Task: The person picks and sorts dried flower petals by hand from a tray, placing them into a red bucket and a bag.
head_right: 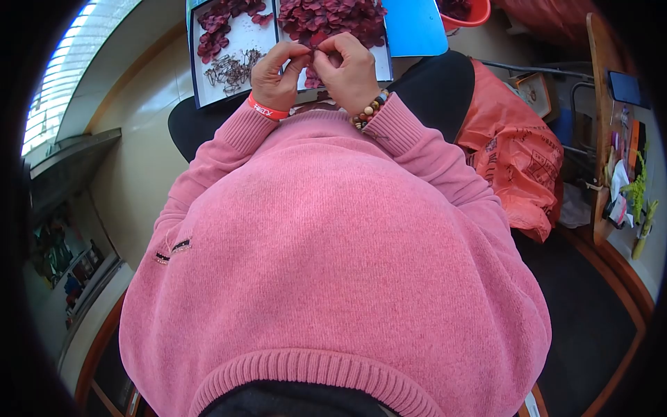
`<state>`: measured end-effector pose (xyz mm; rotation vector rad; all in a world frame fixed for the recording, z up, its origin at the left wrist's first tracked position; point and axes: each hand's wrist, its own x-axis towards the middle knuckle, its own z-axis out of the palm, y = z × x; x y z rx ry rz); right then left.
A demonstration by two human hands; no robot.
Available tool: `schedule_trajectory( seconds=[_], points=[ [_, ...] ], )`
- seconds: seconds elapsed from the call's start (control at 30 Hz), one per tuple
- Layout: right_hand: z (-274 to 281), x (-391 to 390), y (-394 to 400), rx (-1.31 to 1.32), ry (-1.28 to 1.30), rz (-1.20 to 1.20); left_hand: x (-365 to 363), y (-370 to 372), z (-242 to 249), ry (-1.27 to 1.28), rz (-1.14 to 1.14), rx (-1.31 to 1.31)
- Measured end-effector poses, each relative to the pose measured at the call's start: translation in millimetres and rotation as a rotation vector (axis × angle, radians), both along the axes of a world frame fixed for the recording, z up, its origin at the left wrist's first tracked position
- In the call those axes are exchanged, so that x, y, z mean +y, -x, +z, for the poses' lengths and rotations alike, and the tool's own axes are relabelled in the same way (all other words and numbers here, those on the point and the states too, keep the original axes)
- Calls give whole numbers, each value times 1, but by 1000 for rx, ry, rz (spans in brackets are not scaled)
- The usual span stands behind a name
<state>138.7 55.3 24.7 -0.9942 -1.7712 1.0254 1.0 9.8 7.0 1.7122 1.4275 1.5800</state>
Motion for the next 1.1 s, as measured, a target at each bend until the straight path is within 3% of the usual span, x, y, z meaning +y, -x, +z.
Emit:
schedule_trajectory(
  seconds=[0.1, 0.2, 0.3, 0.53, 0.73, 1.1],
  points=[
    [3, -4, 2, 147, 224, 6, -2, -3, 11, -106, 45, 63],
    [15, -9, 1, 318, 304, 60, -6, -9, 19, -113, 26, -49],
    [17, -10, -1, 431, 372, 118, -2, -7, 21, -285, 86, 161],
    [24, -14, -1, 399, 203, 156, -3, -5, 31, -445, 60, 251],
    [33, -16, -3, 586, 555, 147, -4, 1, 45, -512, 20, 476],
    [34, -13, -4, 521, 551, 176, -10, -5, 45, -235, 142, 199]
  ],
)
